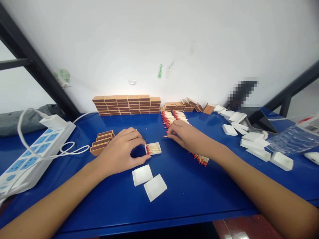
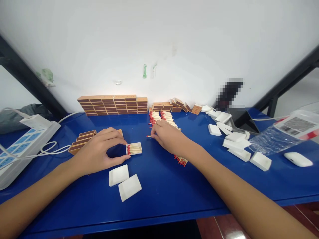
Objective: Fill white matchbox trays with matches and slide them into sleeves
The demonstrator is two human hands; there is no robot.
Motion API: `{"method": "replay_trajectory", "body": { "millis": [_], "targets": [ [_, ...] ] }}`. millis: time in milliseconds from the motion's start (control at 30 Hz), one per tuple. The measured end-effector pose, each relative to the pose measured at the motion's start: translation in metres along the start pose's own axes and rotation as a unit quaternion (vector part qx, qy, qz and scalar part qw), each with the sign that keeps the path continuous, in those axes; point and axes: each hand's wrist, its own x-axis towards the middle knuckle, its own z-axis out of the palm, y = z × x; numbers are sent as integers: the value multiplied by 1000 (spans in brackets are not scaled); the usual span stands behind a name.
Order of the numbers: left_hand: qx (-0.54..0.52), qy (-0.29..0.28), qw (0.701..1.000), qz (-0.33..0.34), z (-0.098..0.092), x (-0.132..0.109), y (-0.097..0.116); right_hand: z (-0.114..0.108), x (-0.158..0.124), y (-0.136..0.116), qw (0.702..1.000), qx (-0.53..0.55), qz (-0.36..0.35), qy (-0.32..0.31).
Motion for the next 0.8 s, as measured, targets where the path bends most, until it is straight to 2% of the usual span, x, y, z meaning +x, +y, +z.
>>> {"method": "replay_trajectory", "body": {
  "millis": [200, 333, 500, 633, 733, 800],
  "targets": [
    [8, 13, 1000, 0, 2, 1, 2, 2, -5, -44, 996, 39, -60, 46],
    [8, 13, 1000, 0, 3, 2, 3, 11, -5, -58, 995, 5, -87, 51],
    [10, 19, 1000, 10, 4, 2, 4, 17, -4, -56, 995, -28, -78, 48],
    [5, 16, 1000, 9, 4, 2, 3, 15, -6, -52, 997, -8, -67, 49],
    [1, 7, 1000, 0, 3, 1, 3, 7, -6, -40, 997, 10, -57, 50],
    [1, 7, 1000, -3, 2, 1, 2, 0, -5, -24, 996, -3, -52, 71]
  ]
}}
